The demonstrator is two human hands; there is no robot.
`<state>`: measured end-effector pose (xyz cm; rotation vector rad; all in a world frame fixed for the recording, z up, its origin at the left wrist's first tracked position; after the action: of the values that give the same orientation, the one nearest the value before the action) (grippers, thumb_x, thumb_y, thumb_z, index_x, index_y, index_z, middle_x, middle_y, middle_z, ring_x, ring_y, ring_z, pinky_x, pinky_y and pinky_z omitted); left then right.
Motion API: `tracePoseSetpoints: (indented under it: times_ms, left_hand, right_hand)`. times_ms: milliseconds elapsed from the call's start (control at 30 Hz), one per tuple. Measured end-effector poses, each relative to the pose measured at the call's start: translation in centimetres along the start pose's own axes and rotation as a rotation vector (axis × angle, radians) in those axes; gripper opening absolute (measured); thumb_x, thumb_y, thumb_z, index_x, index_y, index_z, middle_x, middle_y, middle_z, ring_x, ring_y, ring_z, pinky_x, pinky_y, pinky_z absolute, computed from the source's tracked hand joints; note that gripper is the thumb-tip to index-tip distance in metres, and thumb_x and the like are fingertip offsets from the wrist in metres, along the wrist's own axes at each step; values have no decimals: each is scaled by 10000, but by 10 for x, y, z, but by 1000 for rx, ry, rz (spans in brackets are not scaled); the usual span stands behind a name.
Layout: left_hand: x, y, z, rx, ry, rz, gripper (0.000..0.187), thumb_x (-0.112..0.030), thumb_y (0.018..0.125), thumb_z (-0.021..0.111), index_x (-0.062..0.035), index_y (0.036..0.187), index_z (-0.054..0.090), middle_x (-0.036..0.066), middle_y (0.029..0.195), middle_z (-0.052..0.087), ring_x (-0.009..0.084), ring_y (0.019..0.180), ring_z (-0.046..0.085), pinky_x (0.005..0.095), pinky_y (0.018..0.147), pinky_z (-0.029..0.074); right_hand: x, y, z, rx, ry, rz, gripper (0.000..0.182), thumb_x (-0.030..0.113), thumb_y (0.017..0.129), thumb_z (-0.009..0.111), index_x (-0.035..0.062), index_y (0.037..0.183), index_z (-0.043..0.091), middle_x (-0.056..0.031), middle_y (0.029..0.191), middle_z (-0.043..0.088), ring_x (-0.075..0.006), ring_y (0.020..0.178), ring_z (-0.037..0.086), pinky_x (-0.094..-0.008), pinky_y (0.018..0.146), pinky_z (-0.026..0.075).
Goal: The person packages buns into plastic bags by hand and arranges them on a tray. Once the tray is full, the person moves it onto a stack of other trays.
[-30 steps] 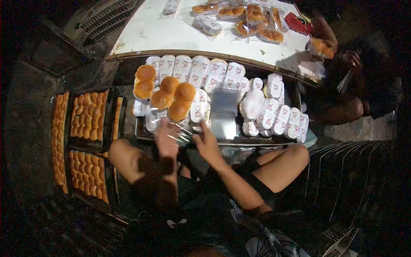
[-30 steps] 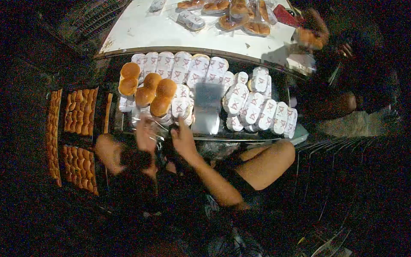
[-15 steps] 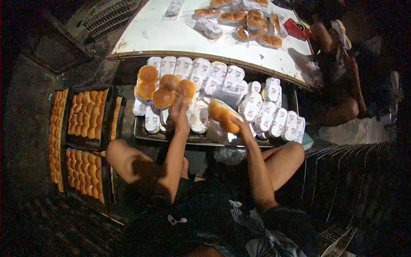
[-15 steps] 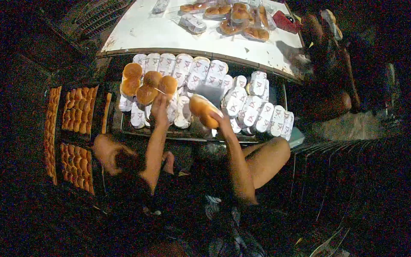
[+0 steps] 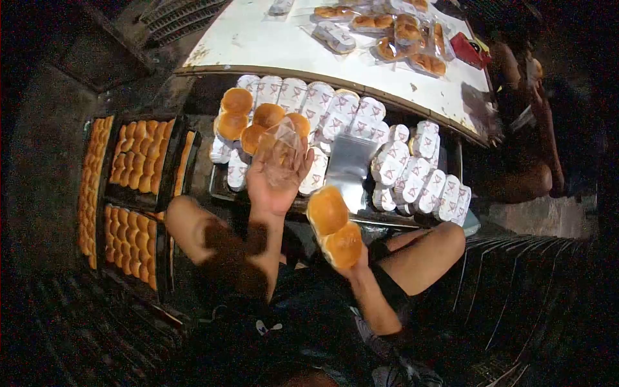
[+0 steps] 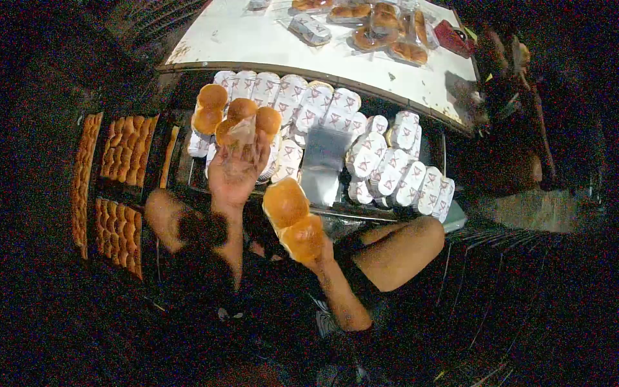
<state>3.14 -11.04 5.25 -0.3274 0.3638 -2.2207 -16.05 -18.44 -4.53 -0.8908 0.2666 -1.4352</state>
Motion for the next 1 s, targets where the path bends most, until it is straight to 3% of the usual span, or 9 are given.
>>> tracePoseSetpoints:
  times_ms: [33, 100, 167, 233, 367, 567, 700, 800, 1000]
  left_hand:
    - [1, -2, 3, 12, 25, 19, 369, -194, 783, 472, 24, 1077, 427, 156, 1072, 466, 320, 1043, 440, 492, 926, 317]
    - [1, -4, 1, -10, 30, 23, 360, -193, 780, 463, 2, 1082, 433, 149, 1091, 466, 312, 1036, 449, 504, 922, 316]
    - [4, -8, 4, 44, 126, 35, 355, -197, 776, 449, -30, 1089, 440, 140, 1101, 474, 309, 1027, 455, 514, 915, 318]
    - [7, -11, 5, 41, 159, 50, 353, -198, 775, 440, -43, 1093, 440, 137, 1102, 477, 307, 1024, 458, 520, 912, 317]
    - [4, -17, 10, 120, 291, 137, 343, -201, 776, 426, -67, 1091, 444, 132, 1084, 493, 299, 1025, 457, 532, 910, 311]
    - [0, -17, -2, 203, 353, 302, 417, -184, 787, 415, -94, 1190, 350, 147, 1151, 428, 330, 1043, 440, 537, 868, 346]
    - [32, -26, 4, 280, 709, 489, 533, -152, 791, 406, -140, 1285, 206, 168, 1152, 410, 369, 1049, 429, 499, 843, 396]
    - [34, -27, -6, 356, 775, 449, 685, -37, 747, 460, -155, 1311, 90, 186, 1159, 395, 357, 1009, 464, 436, 798, 446]
    - [48, -33, -1, 476, 773, 361, 896, -15, 660, 564, -139, 1324, -24, 184, 1138, 421, 238, 953, 502, 289, 791, 433]
  right_hand:
    - [3, -6, 5, 1, -5, 8, 636, 377, 750, 479, -15, 1218, 302, -183, 1150, 434, -295, 1016, 476, -404, 857, 399]
    - [18, -20, 28, 531, -112, -242, 704, 443, 734, 479, -26, 1224, 290, -181, 1174, 415, -296, 1028, 466, -411, 886, 368]
    - [27, -5, 29, 531, -172, -269, 805, 559, 708, 463, -28, 1229, 284, -176, 1182, 411, -291, 1047, 452, -398, 906, 348]
    - [43, 14, 35, 463, 59, -286, 777, 580, 729, 430, -20, 1210, 313, -170, 1172, 420, -280, 1049, 449, -388, 888, 364]
    - [74, 47, 43, 171, -228, -350, 682, 559, 767, 418, 8, 1167, 368, -127, 1092, 475, -228, 975, 493, -349, 822, 405]
    - [94, -16, 98, 231, -1149, -996, 460, 316, 737, 581, -10, 1050, 497, -150, 945, 565, -255, 856, 547, -322, 763, 415]
    - [99, -20, 111, -40, -1314, -1000, 440, 264, 713, 610, -4, 1049, 514, -208, 906, 567, -335, 826, 556, -340, 730, 435]
    - [91, -28, 108, 63, -1320, -584, 372, 298, 744, 592, 12, 980, 565, -162, 778, 608, -276, 721, 598, -336, 664, 450]
    - [65, -4, 83, -103, -1122, -817, 463, 257, 743, 607, -10, 1091, 459, -145, 857, 583, -165, 721, 554, -267, 627, 438]
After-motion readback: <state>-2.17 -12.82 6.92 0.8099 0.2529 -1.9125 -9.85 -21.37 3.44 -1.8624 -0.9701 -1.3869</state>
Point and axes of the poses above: each hand's wrist, its own y-axis towards the middle knuckle, its own z-axis out of the palm, x = y × z, the point moved 2 cm from there along y, towards the middle knuckle
